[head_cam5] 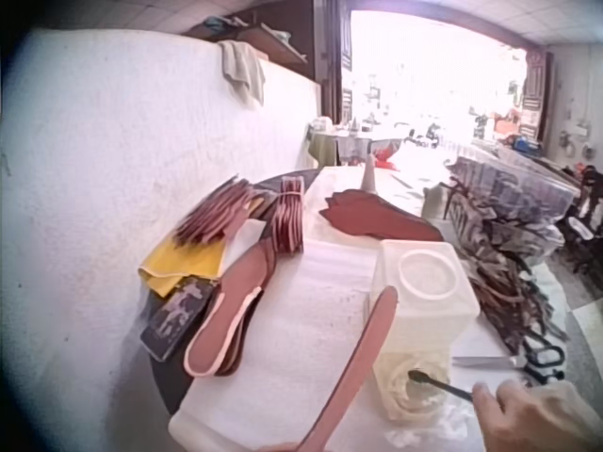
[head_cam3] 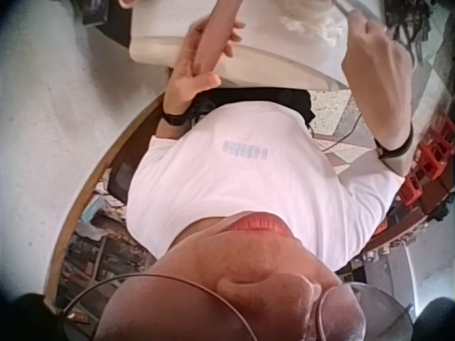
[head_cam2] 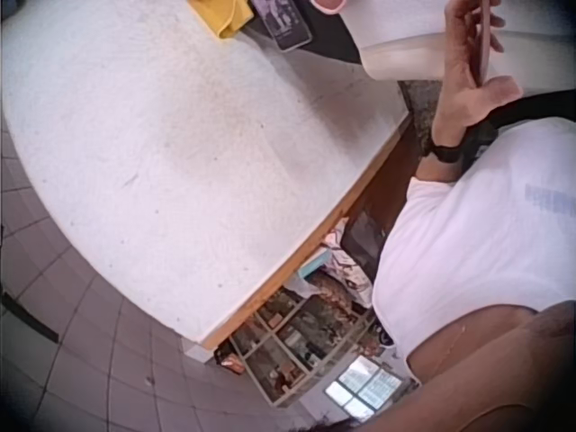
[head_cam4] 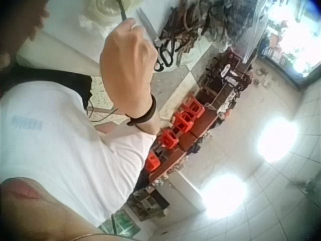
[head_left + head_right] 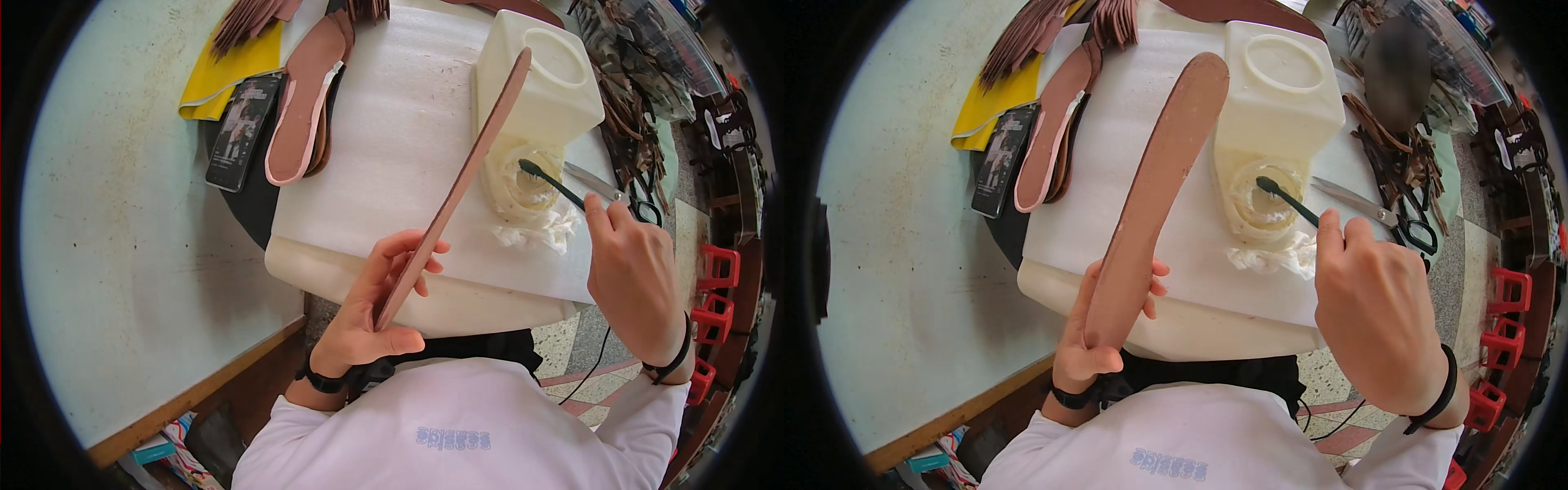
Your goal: Apply adhesive and assemble shoe insole components.
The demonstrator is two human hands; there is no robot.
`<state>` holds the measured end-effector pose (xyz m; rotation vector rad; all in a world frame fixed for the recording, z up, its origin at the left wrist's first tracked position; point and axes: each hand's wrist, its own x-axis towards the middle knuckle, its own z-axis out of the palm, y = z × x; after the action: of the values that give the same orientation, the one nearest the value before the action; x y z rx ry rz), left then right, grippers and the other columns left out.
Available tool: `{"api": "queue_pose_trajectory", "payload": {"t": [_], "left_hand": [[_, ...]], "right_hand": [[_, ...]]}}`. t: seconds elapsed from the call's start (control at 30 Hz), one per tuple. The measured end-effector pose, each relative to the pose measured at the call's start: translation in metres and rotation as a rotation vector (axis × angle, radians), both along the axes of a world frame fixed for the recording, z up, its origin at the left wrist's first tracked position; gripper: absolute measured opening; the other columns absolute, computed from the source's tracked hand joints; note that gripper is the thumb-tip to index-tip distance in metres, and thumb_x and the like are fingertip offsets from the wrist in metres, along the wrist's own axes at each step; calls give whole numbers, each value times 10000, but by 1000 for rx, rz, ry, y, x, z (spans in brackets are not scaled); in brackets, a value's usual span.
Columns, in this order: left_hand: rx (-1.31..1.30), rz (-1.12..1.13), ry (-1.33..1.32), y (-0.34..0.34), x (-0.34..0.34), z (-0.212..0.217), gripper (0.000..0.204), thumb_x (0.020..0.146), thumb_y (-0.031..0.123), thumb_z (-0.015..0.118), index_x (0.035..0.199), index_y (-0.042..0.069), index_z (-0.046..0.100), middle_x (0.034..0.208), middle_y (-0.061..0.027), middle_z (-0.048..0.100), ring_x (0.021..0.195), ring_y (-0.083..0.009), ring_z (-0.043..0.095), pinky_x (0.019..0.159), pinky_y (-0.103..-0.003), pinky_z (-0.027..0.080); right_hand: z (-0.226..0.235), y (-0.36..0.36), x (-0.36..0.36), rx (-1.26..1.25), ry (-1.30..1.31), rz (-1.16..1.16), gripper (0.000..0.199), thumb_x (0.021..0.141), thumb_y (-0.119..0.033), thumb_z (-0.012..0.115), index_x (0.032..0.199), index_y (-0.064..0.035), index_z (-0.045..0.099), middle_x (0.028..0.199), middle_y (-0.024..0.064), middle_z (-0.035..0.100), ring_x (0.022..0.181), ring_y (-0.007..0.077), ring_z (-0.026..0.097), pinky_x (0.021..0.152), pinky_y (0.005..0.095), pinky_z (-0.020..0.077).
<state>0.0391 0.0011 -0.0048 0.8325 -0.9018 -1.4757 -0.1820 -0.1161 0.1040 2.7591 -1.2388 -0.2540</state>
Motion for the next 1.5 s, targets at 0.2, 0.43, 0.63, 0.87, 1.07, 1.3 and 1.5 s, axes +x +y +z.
{"api": "queue_pose_trajectory", "payload": {"t": [0.2,0.43,0.63,0.87,1.07,1.3,1.5], "left_hand": [[-10,-6,-15,-6,-3,2,907,648,320,806,1362,73,304,1294,-68,424,1114,-176,428,877,-292,348],[6,-46,42,-14,-14,7,869,689,327,778,1366,68,298,1276,-84,449,1098,-184,453,865,-300,377],[71,-117,296,-19,-20,6,792,733,278,736,1357,54,304,1265,-116,462,1070,-184,490,844,-298,417],[61,-80,248,-26,-28,20,694,774,177,696,1345,49,321,1244,-89,475,1039,-151,489,843,-287,414],[85,-105,144,-30,-30,27,668,778,176,701,1339,67,355,1200,-38,490,989,-119,476,850,-274,395],[121,-167,-87,-35,-38,39,702,722,184,744,1320,68,394,1203,-45,503,993,-124,474,786,-243,413],[127,-166,-246,-34,-42,48,744,669,162,761,1314,50,407,1221,-56,508,1020,-127,473,808,-243,387]], "right_hand": [[0,-1,0,10,7,18,416,686,60,528,1097,126,534,767,167,564,644,278,611,594,339,481],[-4,-3,-15,36,-186,-34,375,705,80,525,1078,58,553,764,160,545,641,308,582,570,374,446],[-12,3,-36,89,-435,-42,248,837,34,516,1082,39,551,714,149,493,582,319,521,504,387,386],[-54,4,-68,354,-826,-243,257,856,30,539,1111,45,573,657,41,461,553,91,427,482,234,306],[-60,11,-96,798,-1323,-507,285,854,29,557,1137,37,590,701,11,550,567,41,444,468,170,301],[-41,15,-89,503,-1222,-94,276,779,15,627,1053,52,632,650,45,528,532,76,416,460,208,277],[-26,21,-81,413,-1127,-7,300,722,53,639,1021,32,650,647,62,524,529,106,433,466,223,294]]}}
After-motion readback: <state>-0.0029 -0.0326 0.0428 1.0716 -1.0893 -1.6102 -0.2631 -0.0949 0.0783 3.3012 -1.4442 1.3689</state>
